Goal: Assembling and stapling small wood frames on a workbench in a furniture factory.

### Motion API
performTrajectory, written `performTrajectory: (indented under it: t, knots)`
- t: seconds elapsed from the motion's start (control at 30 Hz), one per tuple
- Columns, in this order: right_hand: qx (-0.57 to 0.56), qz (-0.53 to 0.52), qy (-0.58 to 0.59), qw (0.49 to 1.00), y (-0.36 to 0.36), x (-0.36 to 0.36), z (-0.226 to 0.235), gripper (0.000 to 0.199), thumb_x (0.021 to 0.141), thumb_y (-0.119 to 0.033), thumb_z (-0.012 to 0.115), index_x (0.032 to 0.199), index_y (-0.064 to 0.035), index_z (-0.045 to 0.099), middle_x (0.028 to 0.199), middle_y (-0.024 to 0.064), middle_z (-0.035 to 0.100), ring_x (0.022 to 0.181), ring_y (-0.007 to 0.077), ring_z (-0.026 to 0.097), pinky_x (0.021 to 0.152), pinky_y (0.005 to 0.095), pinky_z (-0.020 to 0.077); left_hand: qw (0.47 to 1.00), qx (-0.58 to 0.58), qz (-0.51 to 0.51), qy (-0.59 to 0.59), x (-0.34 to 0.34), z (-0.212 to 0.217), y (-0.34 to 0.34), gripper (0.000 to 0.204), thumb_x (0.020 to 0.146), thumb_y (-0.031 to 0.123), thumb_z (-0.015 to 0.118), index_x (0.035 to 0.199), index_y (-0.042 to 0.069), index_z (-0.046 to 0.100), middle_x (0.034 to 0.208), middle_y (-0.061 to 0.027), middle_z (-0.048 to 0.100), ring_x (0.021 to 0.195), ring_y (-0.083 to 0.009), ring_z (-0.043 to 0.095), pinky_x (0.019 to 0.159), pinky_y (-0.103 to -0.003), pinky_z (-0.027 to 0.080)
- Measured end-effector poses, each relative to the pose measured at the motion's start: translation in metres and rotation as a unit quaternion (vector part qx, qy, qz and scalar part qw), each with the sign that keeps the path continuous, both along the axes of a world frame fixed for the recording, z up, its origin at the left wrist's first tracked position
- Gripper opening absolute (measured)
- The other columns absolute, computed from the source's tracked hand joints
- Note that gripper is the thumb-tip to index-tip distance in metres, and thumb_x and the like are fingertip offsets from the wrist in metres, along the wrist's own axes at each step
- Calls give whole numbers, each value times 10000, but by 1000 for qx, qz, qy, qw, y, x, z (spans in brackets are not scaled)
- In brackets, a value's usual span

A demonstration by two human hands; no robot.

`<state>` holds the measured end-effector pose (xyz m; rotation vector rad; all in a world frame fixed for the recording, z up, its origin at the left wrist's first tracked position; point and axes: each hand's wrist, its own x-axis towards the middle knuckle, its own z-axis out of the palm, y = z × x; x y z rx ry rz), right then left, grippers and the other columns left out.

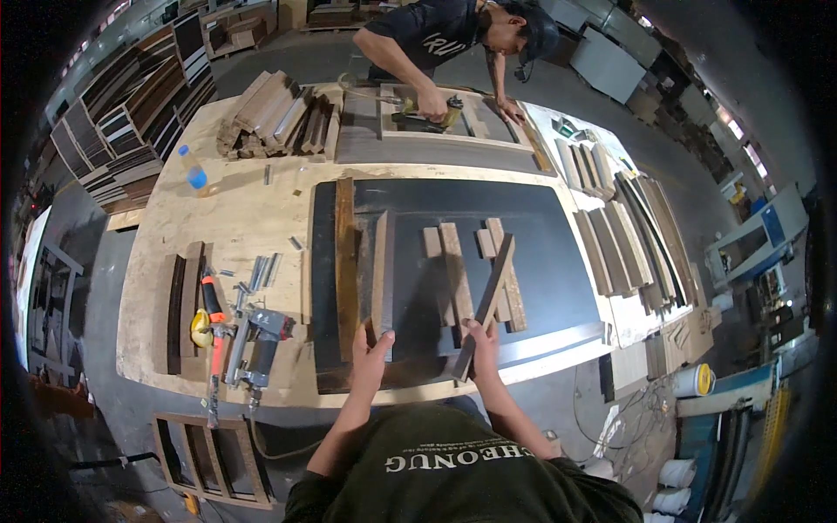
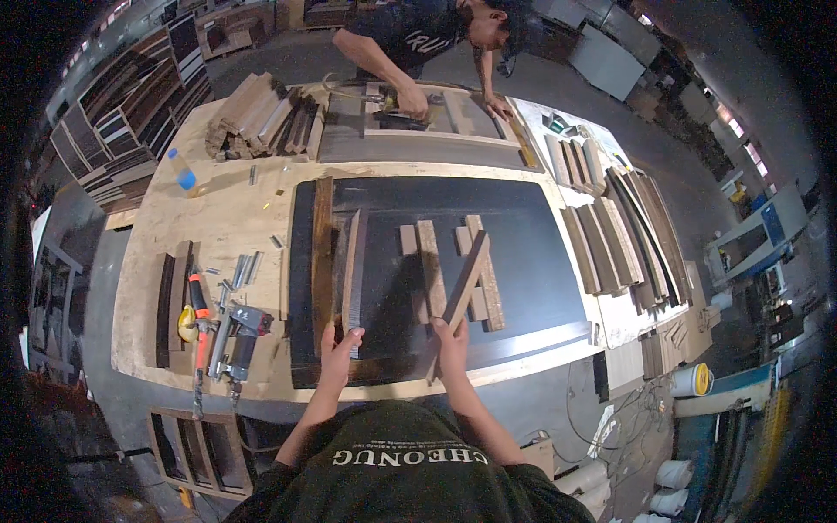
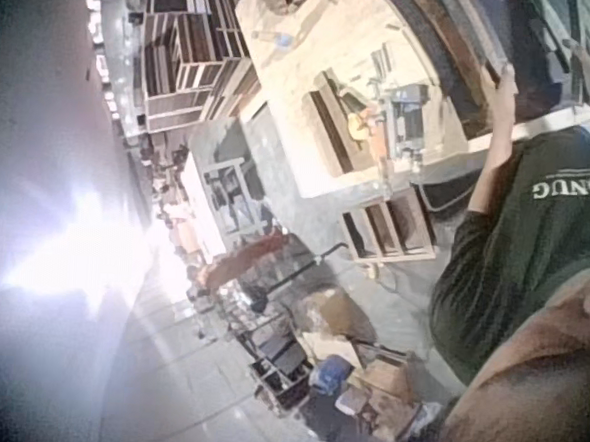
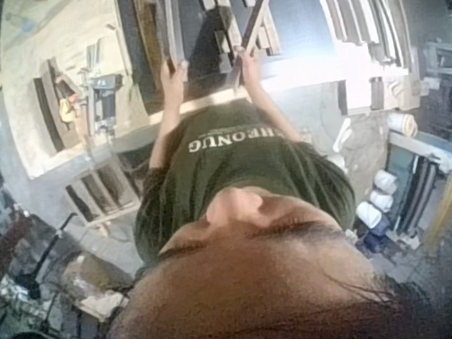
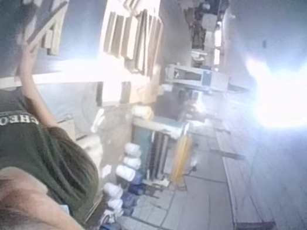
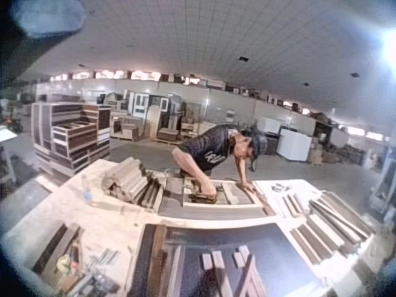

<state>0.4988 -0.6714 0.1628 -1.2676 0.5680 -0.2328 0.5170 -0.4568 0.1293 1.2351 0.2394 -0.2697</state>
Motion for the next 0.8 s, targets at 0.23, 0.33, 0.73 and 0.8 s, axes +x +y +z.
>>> performTrajectory:
  t: [0.23, 0.33, 0.73, 0.8]
  knots:
    - [-96, -70, 5, 993, -164, -17, -6, 410, 819, -219, 659, 1145, -23, 508, 979, 55, 592, 861, 126, 518, 758, 268, 423, 803, 580, 48, -127, -7, -19, -46, 682, 781, 257, 675, 1367, 34, 407, 1399, -183, 414, 1325, -375, 341, 1092, -535, 238]
    - [-116, -83, -6, 990, -231, -27, 3, 395, 823, -223, 652, 1133, -21, 514, 981, 53, 597, 864, 130, 531, 758, 283, 433, 710, 690, 23, -142, -8, -13, -64, 666, 792, 323, 661, 1359, 58, 432, 1443, -186, 347, 1376, -378, 242, 1101, -593, 144]
    - [-295, 134, 55, 944, -346, 14, -16, 792, 666, -268, 767, 1311, 12, 402, 1083, 190, 623, 1011, 291, 605, 886, 360, 464, 606, 790, 84, -41, 17, -40, -53, 503, 921, 297, 503, 1408, 221, 402, 1478, -184, 265, 1375, -431, 194, 1031, -702, 166]
    - [-344, 154, 79, 923, -341, 31, -10, 828, 668, -264, 758, 1346, 6, 367, 1118, 219, 608, 1053, 330, 594, 901, 374, 459, 610, 787, 85, -20, 12, -41, -55, 517, 919, 301, 510, 1415, 223, 388, 1476, -177, 273, 1381, -399, 208, 1042, -685, 174]
